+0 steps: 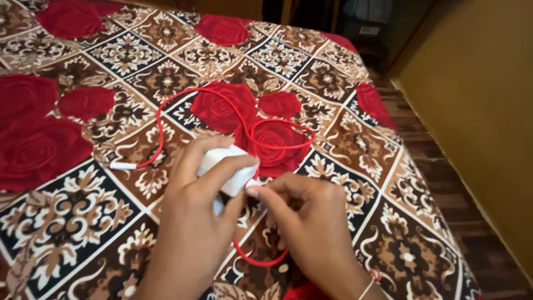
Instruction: The person connects a red USB cable to a white power adapter and a white electronic device on a bed, also adjusting the battery compartment cover of the device.
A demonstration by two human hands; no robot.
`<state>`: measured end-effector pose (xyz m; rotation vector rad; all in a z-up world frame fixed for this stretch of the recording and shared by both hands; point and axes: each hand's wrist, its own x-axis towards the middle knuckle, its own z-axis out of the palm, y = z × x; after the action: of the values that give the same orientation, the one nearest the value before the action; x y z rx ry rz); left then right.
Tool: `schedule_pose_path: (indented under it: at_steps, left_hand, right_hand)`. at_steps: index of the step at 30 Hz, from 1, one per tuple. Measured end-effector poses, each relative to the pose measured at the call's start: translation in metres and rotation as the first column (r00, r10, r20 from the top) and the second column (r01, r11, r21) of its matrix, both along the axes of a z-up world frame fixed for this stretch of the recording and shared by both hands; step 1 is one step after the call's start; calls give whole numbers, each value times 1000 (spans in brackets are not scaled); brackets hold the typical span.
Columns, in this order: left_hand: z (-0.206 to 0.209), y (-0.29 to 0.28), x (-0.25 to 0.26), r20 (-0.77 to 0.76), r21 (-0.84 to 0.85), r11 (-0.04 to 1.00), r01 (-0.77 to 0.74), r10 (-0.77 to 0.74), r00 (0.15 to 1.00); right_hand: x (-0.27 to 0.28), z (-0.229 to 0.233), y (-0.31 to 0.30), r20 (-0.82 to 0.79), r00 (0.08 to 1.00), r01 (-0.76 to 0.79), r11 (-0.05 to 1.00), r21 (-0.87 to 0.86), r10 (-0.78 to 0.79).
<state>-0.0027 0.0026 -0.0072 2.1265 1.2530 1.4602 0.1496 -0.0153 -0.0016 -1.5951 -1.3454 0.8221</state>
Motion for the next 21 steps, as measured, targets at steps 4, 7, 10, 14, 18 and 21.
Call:
schedule_pose_path:
  at_steps: [4,7,10,14,18,21]
  left_hand:
    - [-6,1,3,-138,222,973,-58,90,986]
    - [-7,4,0,-72,32,995,-100,102,992]
    - [-11,6,-8,-25,-51,980,-195,194,981]
    - [-19,9,-18,-109,-125,850,-511,500,859]
    - [-26,6,-24,-403,215,741,-636,661,633]
    - [-18,7,-32,-538,82,745,-662,592,600]
  right_hand:
    - [-3,3,4,40,994,100,991,84,-104]
    - [-5,5,4,164,974,127,977,171,-155]
    - [-7,7,3,219,955,190,979,73,-201]
    - [-7,7,1,246,942,186,966,182,-228]
    - [-7,7,-2,340,908,118,929,351,-244]
    - [-7,5,-3,376,911,-14,900,436,-167]
